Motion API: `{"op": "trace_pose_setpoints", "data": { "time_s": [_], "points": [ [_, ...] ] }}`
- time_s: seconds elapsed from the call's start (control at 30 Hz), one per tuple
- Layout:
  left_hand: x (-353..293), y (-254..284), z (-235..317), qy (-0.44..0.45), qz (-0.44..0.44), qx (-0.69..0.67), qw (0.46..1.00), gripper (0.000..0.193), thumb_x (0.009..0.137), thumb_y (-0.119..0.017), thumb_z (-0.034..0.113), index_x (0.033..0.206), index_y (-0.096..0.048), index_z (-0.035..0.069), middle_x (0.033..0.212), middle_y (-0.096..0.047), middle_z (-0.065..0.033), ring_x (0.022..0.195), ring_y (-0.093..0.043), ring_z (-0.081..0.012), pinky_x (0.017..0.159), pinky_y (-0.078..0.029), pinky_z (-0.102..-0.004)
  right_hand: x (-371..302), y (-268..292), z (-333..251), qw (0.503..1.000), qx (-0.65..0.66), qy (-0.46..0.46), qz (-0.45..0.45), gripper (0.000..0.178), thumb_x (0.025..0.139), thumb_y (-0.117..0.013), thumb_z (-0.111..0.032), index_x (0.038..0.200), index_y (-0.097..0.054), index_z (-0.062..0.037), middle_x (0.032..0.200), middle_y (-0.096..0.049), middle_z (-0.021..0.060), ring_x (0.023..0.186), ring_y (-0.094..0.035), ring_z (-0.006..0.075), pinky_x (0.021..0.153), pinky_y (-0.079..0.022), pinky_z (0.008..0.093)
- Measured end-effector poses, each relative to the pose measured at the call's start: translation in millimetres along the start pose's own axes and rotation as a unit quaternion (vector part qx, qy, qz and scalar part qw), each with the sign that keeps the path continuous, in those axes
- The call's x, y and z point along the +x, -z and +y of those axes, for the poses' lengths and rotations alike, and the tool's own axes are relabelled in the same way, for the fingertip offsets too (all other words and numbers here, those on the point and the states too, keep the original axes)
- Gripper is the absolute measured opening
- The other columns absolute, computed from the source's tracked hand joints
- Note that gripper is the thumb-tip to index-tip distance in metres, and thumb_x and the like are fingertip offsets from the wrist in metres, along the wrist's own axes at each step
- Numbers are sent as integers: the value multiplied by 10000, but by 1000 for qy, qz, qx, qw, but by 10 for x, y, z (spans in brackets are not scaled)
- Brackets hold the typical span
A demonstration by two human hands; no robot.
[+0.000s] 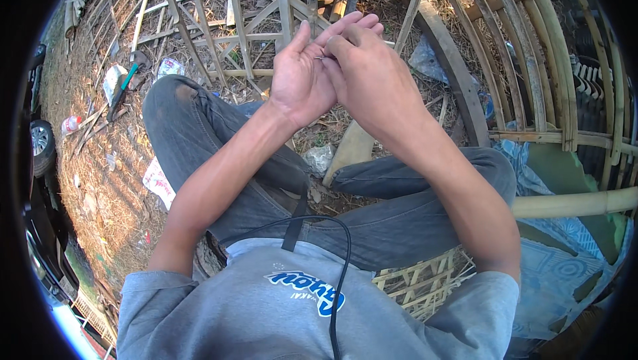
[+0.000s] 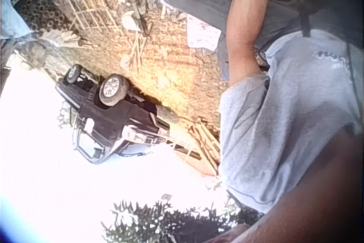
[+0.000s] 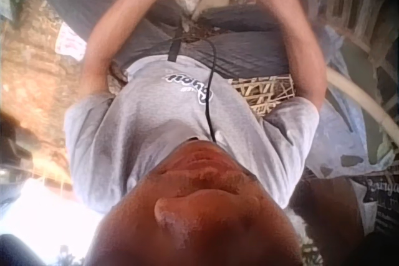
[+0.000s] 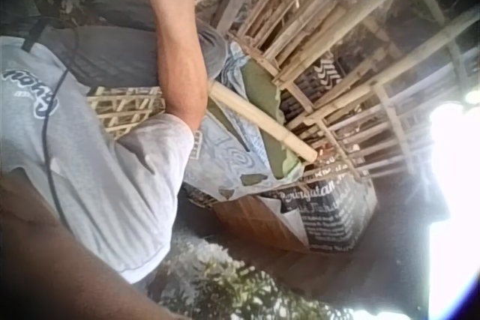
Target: The person assembles pieces of bamboo by hand using a hammer and nails, joining long strips into a lattice frame.
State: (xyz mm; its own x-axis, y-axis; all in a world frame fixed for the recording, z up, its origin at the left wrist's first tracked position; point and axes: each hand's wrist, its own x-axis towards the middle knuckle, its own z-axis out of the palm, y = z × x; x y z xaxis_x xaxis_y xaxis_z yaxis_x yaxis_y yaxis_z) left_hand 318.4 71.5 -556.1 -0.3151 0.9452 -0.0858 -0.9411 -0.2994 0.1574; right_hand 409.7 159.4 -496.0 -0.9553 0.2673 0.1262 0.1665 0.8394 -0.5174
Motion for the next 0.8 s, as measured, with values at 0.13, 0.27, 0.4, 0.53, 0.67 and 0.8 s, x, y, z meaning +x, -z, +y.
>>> {"op": "trace_pose_setpoints", "data": {
  "time_s": [0.13, 0.27, 0.4, 0.53, 0.67, 0.8],
  "points": [
    [2, 23, -15, 6, -3, 7, 1000, 704, 1054, -131, 487, 1474, -328, -42, 1531, -361, -203, 1449, -307, -313, 1223, -228, -439, -17, -23, -6, 1000, -26, 0, 1, 201, 869, -618, -86, 1000, -623, 66, 1002, -618, 232, 872, -654, 404, 757, -538, 468],
    [7, 14, -17, 11, -9, 7, 1000, 707, 1053, -131, 491, 1471, -332, -42, 1538, -350, -204, 1452, -302, -306, 1225, -226, -437, 2, 1, 37, 1000, -21, 4, 8, 182, 866, -616, -80, 976, -629, 65, 971, -633, 216, 854, -660, 399, 745, -539, 464],
    [-19, 9, 8, 32, 23, -23, 999, 741, 1043, -153, 538, 1423, -408, -45, 1408, -489, -191, 1337, -434, -295, 1183, -301, -430, 62, 142, 33, 998, 56, -21, -5, 150, 847, -627, -35, 952, -655, 69, 916, -660, 191, 816, -681, 338, 728, -551, 403],
    [-15, 35, 1, 36, 42, -22, 998, 781, 1031, -171, 583, 1387, -465, -47, 1235, -600, -159, 1237, -521, -289, 1142, -364, -421, 95, 304, -17, 993, 95, -61, -26, 175, 823, -643, 2, 986, -678, 56, 891, -671, 181, 790, -694, 285, 731, -560, 350],
    [-27, 1, -10, 37, 50, -17, 998, 782, 1031, -168, 582, 1385, -471, -46, 1199, -608, -147, 1222, -526, -280, 1138, -368, -420, 62, 267, -6, 995, 84, -39, -38, 175, 808, -673, -10, 971, -682, 51, 905, -678, 190, 808, -695, 301, 742, -566, 376],
    [-17, 22, -54, 47, 34, 18, 998, 743, 1038, -152, 544, 1450, -394, -25, 1450, -469, -163, 1369, -406, -295, 1194, -276, -441, -9, 149, 67, 999, 31, -28, -13, 177, 807, -698, -64, 945, -686, 47, 934, -676, 195, 834, -685, 337, 749, -561, 416]
  ]
}}
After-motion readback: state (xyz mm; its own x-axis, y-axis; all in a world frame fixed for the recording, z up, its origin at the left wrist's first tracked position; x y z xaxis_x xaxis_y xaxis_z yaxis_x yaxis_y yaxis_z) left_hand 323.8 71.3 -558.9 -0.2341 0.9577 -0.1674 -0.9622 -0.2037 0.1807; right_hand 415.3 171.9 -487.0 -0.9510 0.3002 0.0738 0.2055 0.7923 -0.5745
